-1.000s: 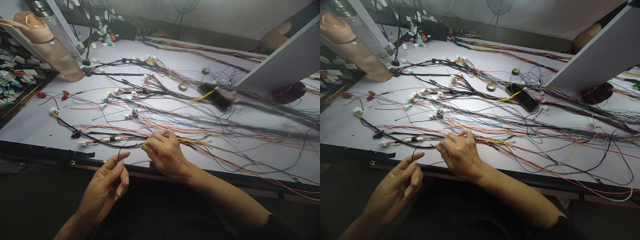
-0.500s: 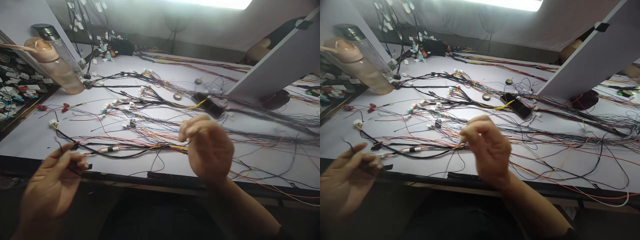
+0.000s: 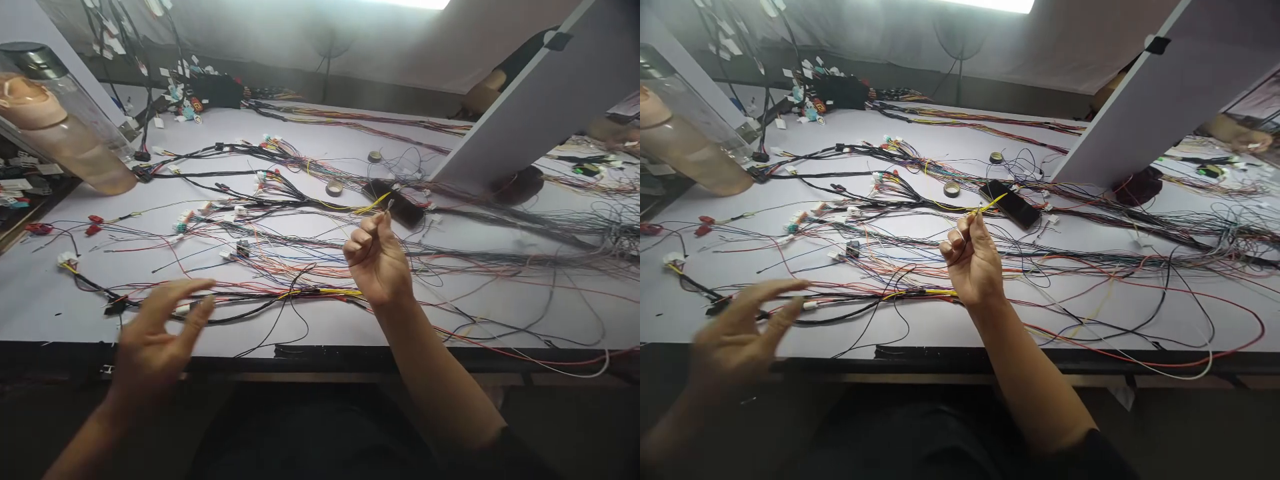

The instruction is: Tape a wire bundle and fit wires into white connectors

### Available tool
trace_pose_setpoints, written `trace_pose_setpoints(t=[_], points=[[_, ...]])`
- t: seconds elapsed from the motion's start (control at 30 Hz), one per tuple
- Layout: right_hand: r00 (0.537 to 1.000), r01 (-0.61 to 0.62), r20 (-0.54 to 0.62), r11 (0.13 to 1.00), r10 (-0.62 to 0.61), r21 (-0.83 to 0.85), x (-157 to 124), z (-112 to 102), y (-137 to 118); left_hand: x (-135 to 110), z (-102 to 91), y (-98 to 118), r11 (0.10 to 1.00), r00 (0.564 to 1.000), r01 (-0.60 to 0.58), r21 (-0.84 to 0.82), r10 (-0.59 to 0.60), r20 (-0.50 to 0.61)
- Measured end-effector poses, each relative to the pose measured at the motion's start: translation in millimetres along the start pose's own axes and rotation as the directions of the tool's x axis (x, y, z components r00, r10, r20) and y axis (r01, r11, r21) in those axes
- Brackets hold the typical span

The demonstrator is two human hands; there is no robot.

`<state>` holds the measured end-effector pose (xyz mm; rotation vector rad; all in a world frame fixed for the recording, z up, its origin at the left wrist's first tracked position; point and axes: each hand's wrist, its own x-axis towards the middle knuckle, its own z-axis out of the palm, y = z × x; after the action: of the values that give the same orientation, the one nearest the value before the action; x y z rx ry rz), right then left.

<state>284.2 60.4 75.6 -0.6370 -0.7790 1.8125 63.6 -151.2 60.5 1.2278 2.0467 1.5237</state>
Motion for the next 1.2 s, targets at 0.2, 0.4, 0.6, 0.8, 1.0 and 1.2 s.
trace_pose_setpoints(t=[0.2, 0.4, 0.6, 0.8, 1.0, 1.2], points=[[0.994, -0.04, 0.106, 0.999, 0.037, 0.025, -4.0, -7.7, 5.9, 11.9, 29.8, -9.1, 0.896, 0.948, -0.316, 0.312, 0.287, 0.136], [0.987, -0.117, 0.119, 0.989, 0.106, 0.086, -4.8, -8.6, 14.4, 64.3, 21.0, -39.4, 0.769, 0.959, -0.283, 0.574, 0.234, 0.159], [0.991, -0.091, 0.102, 0.996, 0.09, 0.007, -0.2, -12.7, 20.6, 83.7, 25.6, -52.1, 0.76, 0.962, -0.241, 0.604, 0.106, 0.25], [0.988, -0.081, 0.123, 0.994, 0.091, -0.08, -3.3, -10.7, 22.2, 91.5, 6.0, -56.4, 0.839, 0.95, -0.232, 0.492, 0.086, 0.301], [0.986, -0.081, 0.12, 0.965, 0.113, -0.248, -6.5, -7.3, 27.5, 76.0, 10.5, -31.6, 0.988, 0.985, 0.04, -0.152, -0.014, 0.169], [0.928, 0.036, 0.315, 0.794, 0.199, -0.606, 3.2, 14.1, 19.1, 76.1, 40.3, -1.6, 0.835, 0.981, 0.196, -0.514, -0.167, 0.103]])
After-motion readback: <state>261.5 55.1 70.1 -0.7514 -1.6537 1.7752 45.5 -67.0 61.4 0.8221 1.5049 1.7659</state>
